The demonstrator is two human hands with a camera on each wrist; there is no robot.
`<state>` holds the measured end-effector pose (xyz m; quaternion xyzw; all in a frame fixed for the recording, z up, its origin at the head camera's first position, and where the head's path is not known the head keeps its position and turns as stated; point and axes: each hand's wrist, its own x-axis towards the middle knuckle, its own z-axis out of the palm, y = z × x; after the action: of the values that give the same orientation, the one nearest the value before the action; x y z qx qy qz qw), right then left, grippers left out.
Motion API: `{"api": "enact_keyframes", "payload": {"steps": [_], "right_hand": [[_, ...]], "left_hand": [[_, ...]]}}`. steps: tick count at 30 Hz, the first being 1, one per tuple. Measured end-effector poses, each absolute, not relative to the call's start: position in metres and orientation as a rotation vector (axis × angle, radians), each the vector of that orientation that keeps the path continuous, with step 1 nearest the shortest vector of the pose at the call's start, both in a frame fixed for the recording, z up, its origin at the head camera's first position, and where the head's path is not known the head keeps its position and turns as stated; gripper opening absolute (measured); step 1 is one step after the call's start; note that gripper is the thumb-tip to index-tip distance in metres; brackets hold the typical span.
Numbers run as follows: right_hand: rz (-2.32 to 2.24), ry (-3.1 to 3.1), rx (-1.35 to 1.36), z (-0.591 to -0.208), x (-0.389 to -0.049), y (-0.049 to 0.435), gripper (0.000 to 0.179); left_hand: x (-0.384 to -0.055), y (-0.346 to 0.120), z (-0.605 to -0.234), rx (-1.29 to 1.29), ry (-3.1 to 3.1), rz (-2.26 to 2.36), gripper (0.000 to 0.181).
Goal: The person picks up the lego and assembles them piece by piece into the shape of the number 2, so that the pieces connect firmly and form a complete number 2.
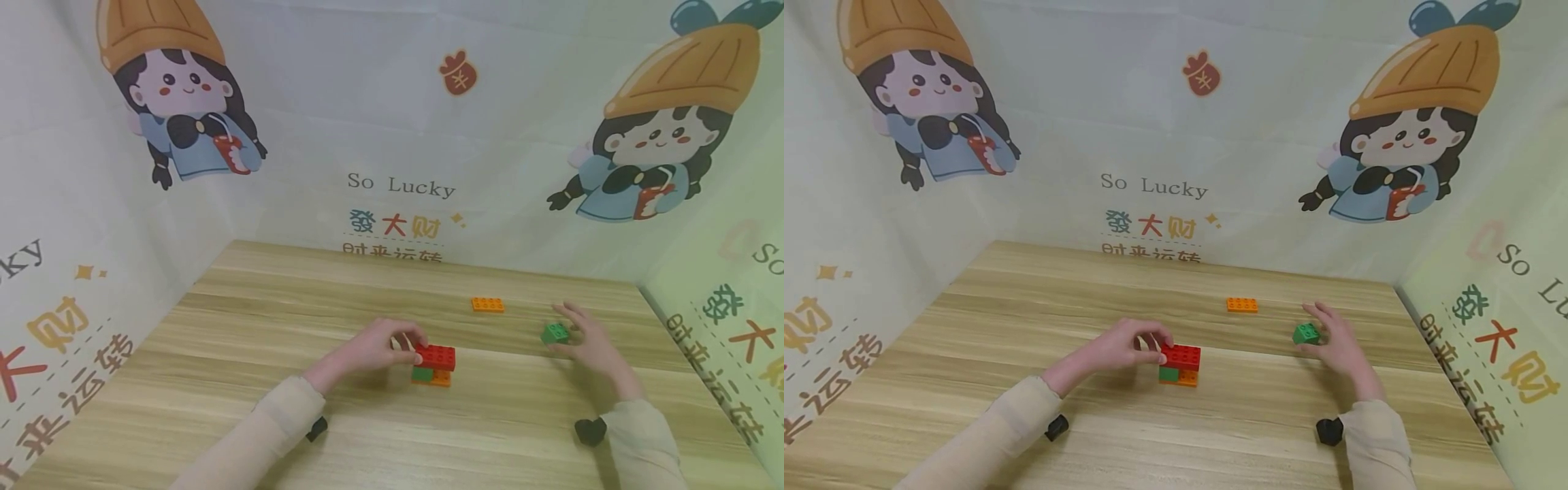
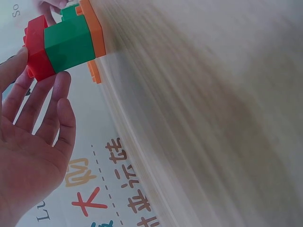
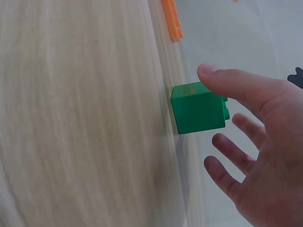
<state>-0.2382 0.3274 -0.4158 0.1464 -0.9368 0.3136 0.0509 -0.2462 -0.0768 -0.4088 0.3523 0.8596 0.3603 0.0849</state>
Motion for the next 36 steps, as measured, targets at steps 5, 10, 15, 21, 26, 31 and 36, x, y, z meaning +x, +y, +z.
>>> {"api": "enact_keyframes", "payload": {"steps": [5, 10, 15, 21, 26, 31, 36], "right_hand": [[0.987, -2.872, 0.441, -0.42, -0.238, 0.332, 0.071], [1.042, -2.897, 0.404, -0.419, -0.237, 0.332, 0.062], [1.03, -2.919, 0.357, -0.418, -0.235, 0.331, 0.055], [1.029, -2.911, 0.339, -0.419, -0.235, 0.329, 0.048], [1.032, -2.91, 0.326, -0.418, -0.234, 0.328, 0.046], [1.013, -2.91, 0.302, -0.416, -0.233, 0.324, 0.044], [1.038, -2.897, 0.309, -0.416, -0.234, 0.32, 0.043]], "left_hand": [[-0.246, -0.077, -0.409, 1.036, 2.56, 1.079, 0.02], [-0.247, -0.077, -0.409, 1.028, 2.554, 1.093, 0.02], [-0.247, -0.077, -0.41, 1.033, 2.561, 1.087, 0.02], [-0.246, -0.078, -0.41, 1.023, 2.559, 1.084, 0.021], [-0.245, -0.078, -0.41, 1.026, 2.561, 1.085, 0.021], [-0.245, -0.077, -0.41, 1.032, 2.562, 1.086, 0.02], [-0.245, -0.077, -0.41, 1.033, 2.564, 1.083, 0.02]]}}
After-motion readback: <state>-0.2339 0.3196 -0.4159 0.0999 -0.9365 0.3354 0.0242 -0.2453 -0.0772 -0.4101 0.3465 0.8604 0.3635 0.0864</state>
